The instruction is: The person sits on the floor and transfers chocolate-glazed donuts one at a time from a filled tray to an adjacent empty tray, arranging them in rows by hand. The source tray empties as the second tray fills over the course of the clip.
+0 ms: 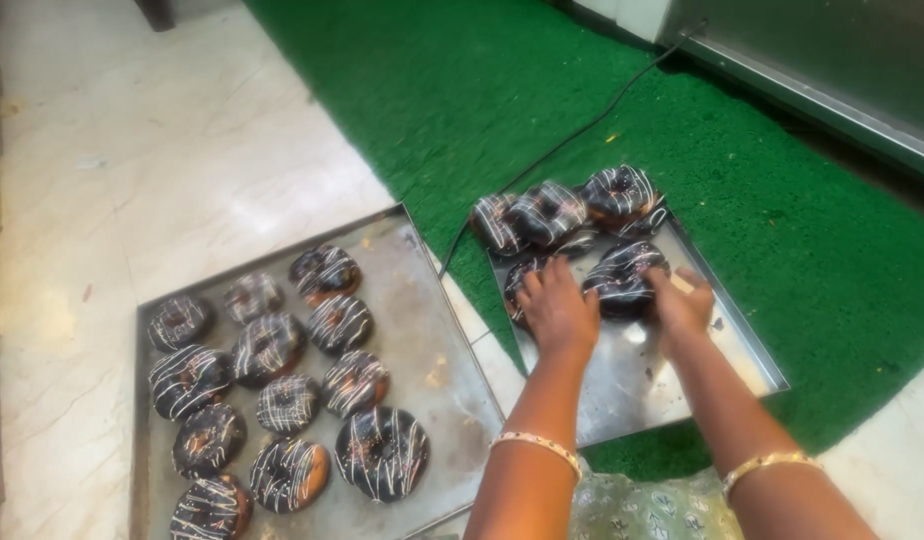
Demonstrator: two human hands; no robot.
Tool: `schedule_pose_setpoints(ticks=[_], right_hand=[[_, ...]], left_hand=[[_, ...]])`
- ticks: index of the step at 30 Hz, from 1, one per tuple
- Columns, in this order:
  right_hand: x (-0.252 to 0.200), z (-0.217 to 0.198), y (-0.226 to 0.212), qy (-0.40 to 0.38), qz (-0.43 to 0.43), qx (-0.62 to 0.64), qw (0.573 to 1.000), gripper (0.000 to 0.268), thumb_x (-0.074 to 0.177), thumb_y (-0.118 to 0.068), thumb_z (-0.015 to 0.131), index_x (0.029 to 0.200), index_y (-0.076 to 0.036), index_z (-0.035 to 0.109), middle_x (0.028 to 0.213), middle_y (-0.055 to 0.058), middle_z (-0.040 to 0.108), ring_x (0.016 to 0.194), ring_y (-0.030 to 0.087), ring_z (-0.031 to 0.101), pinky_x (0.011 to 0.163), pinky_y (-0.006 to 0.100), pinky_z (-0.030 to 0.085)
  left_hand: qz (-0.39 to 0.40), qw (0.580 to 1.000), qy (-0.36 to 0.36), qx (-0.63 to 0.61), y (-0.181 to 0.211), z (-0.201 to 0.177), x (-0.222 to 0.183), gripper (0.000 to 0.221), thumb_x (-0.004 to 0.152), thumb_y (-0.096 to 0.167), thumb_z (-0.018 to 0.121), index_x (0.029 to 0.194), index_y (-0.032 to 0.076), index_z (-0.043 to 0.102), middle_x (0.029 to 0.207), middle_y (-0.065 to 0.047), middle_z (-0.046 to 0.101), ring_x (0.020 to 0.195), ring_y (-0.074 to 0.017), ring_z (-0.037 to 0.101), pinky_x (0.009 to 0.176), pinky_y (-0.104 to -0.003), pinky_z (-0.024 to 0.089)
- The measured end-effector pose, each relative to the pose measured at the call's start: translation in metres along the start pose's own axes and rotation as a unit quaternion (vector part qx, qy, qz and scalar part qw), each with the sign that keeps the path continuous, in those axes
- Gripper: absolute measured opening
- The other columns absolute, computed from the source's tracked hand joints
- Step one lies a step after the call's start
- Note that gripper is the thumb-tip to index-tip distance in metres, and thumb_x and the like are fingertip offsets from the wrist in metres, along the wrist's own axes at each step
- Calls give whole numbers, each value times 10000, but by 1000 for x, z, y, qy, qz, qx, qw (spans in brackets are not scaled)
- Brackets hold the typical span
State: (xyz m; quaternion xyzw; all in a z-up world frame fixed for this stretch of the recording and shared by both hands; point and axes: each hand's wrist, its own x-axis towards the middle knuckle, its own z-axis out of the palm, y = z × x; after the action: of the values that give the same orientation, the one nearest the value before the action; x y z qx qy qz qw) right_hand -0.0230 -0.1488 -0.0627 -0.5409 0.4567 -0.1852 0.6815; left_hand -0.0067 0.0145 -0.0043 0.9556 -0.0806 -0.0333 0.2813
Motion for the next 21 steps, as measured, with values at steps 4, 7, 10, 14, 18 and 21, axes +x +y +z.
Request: schedule_pose_setpoints(ticks=[4, 7, 10, 14, 18, 21], right_hand=[[1, -22, 0, 18, -30, 7, 999, 669, 756, -175, 874, 1321, -54, 539, 1137, 181, 683, 942, 249, 717, 742, 353, 631], [-5, -32, -4, 21, -37, -40, 998, 591, 772, -205, 894, 1275, -33, 635, 1109, 188, 731, 876, 239, 714, 731, 326, 602], [-13, -39, -11, -3, -27, 11, 1000, 574, 768, -173, 871, 1257, -29, 608, 1071, 198, 726, 831, 233, 736, 729, 311, 639], [-29, -44, -22, -22, -47, -1, 999, 544, 803, -171, 862, 1259, -2, 619, 1086, 161, 720, 881, 218, 741, 785, 285, 652], [-45, -40, -24, -90, -67, -11, 994, 431, 859, -201, 823, 1199, 13, 666, 1087, 121, 723, 897, 200, 740, 830, 281, 637], [-62, -32, -23, -141, -69, -14, 987, 381, 885, -234, 781, 1162, 11, 691, 1082, 109, 716, 900, 197, 728, 831, 307, 630]], left_hand=[[6, 1000, -2, -24, 3, 3, -5, 746, 891, 349, 724, 1487, 40, 399, 1518, -112, 466, 1408, -329, 342, 1138, -484, 267], [5, 999, 10, -32, 8, -7, -15, 702, 916, 360, 708, 1468, 32, 425, 1505, -135, 486, 1435, -328, 333, 1169, -472, 254], [-15, 999, -30, -38, 14, -18, -24, 656, 952, 345, 674, 1483, 45, 434, 1481, -131, 527, 1447, -321, 345, 1201, -442, 259], [-73, 987, -60, -132, 16, -23, -26, 709, 948, 437, 646, 1488, 44, 408, 1429, -164, 566, 1420, -349, 373, 1171, -479, 297], [-126, 951, -59, -277, -8, 9, -10, 749, 933, 523, 596, 1510, 79, 422, 1298, -250, 629, 1227, -412, 612, 1054, -475, 476], [-45, 949, 38, -310, -38, 45, 4, 720, 967, 525, 621, 1439, -1, 487, 1265, -297, 650, 1200, -443, 626, 1047, -467, 473]])
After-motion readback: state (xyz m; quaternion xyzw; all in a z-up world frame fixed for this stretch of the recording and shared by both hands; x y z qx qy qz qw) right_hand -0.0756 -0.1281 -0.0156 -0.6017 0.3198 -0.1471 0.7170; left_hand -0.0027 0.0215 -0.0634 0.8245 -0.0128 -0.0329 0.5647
